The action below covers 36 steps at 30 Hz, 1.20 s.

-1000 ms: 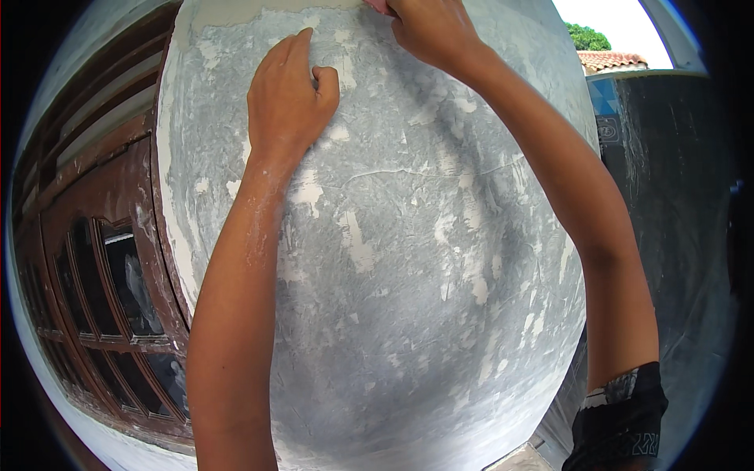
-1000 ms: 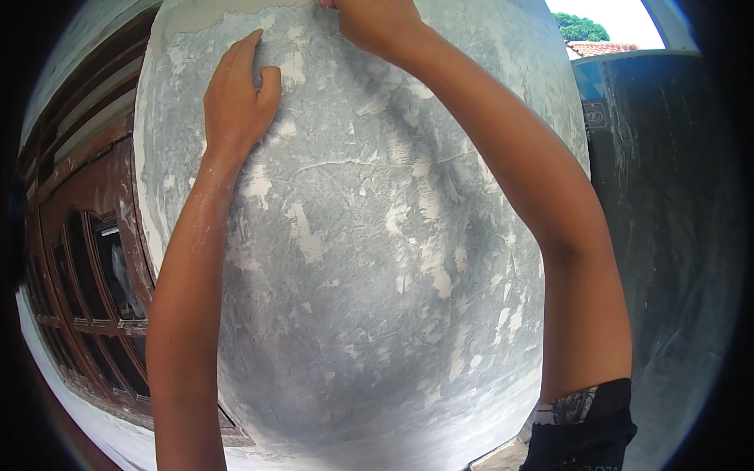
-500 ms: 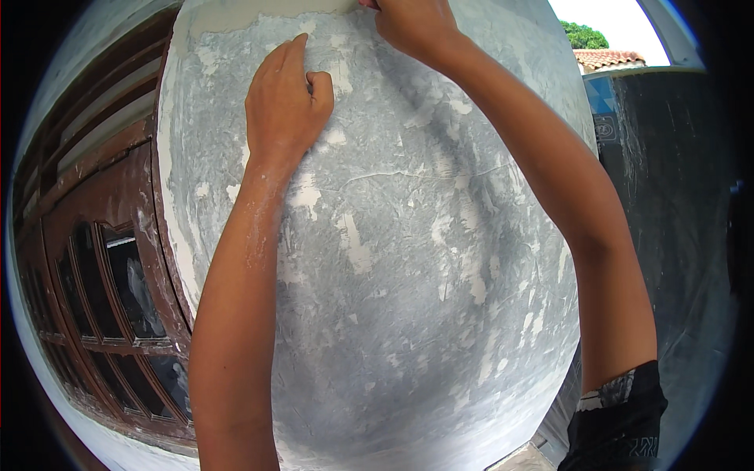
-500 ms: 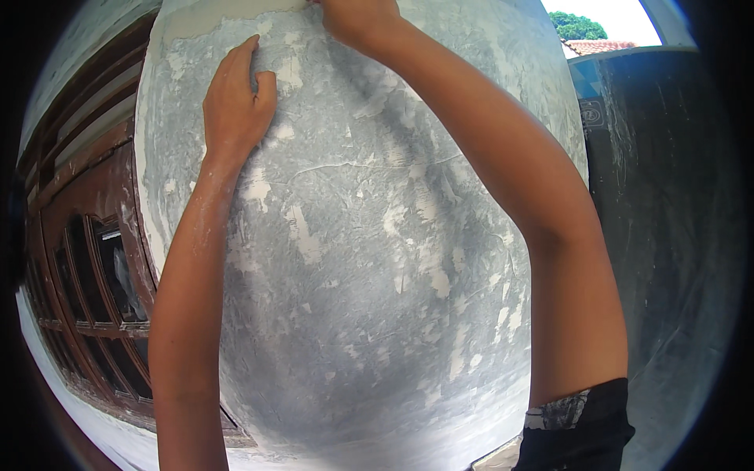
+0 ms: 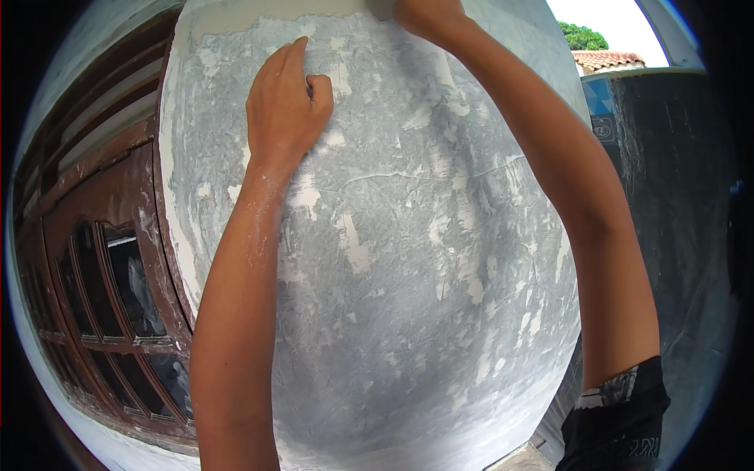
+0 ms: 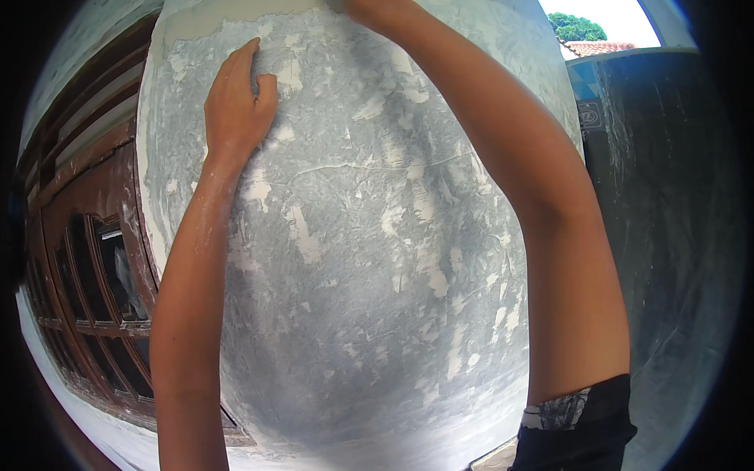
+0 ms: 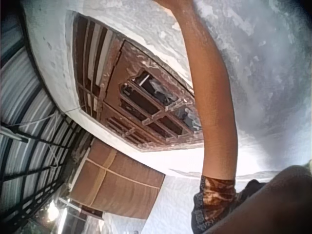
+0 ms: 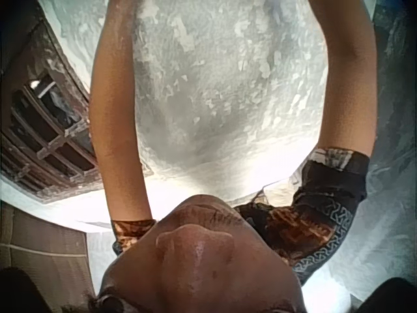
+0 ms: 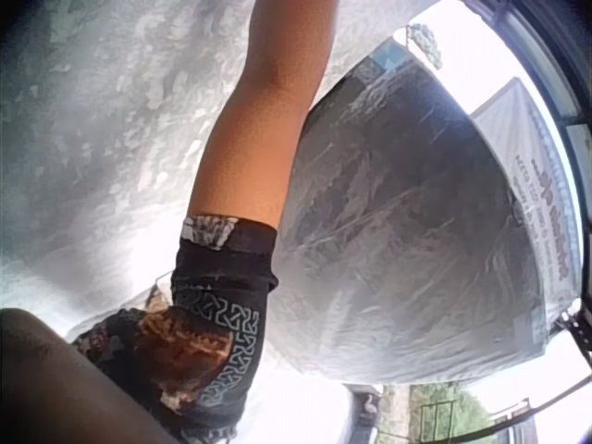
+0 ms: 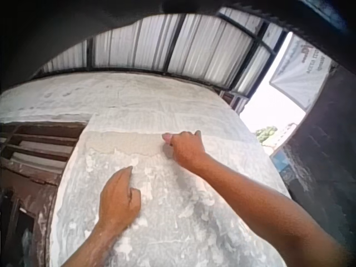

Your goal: The person applies wall filler from a putty tray to an exterior wall around a window frame with a putty knife, smoothing out surface imperfections.

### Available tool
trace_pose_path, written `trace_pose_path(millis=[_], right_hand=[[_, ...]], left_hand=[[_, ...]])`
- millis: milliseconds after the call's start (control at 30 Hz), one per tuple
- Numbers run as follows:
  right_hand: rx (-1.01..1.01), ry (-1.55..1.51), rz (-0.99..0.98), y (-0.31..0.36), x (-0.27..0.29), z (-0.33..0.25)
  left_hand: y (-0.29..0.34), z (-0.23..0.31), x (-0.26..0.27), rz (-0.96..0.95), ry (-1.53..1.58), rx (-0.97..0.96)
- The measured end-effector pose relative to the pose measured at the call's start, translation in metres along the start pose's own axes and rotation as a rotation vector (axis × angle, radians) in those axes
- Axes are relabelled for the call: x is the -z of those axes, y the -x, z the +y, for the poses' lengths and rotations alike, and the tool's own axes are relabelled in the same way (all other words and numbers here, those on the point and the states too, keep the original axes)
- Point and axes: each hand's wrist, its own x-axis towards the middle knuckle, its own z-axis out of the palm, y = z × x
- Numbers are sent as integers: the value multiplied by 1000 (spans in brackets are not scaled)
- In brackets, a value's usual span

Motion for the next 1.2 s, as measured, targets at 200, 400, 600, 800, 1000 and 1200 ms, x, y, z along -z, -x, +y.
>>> trace_pose_path(millis=[200, 400, 600, 800, 1000, 1200], right_hand=[[68, 129, -81, 37, -10, -9], [115, -187, 159, 26, 8, -35], [-68, 141, -194, -6, -13, 4], [86, -23, -149, 48, 18, -55], [-63, 60, 11, -8, -13, 3], [117, -35, -29, 36, -18, -33]], left_hand=[[2, -1, 1, -3, 3, 5], [2, -5, 6, 0, -12, -12], [1, 1, -1, -8, -10, -3], [3, -5, 6, 5, -13, -14], [1, 2, -1, 6, -6, -21], [4, -3, 4, -15, -22, 8]])
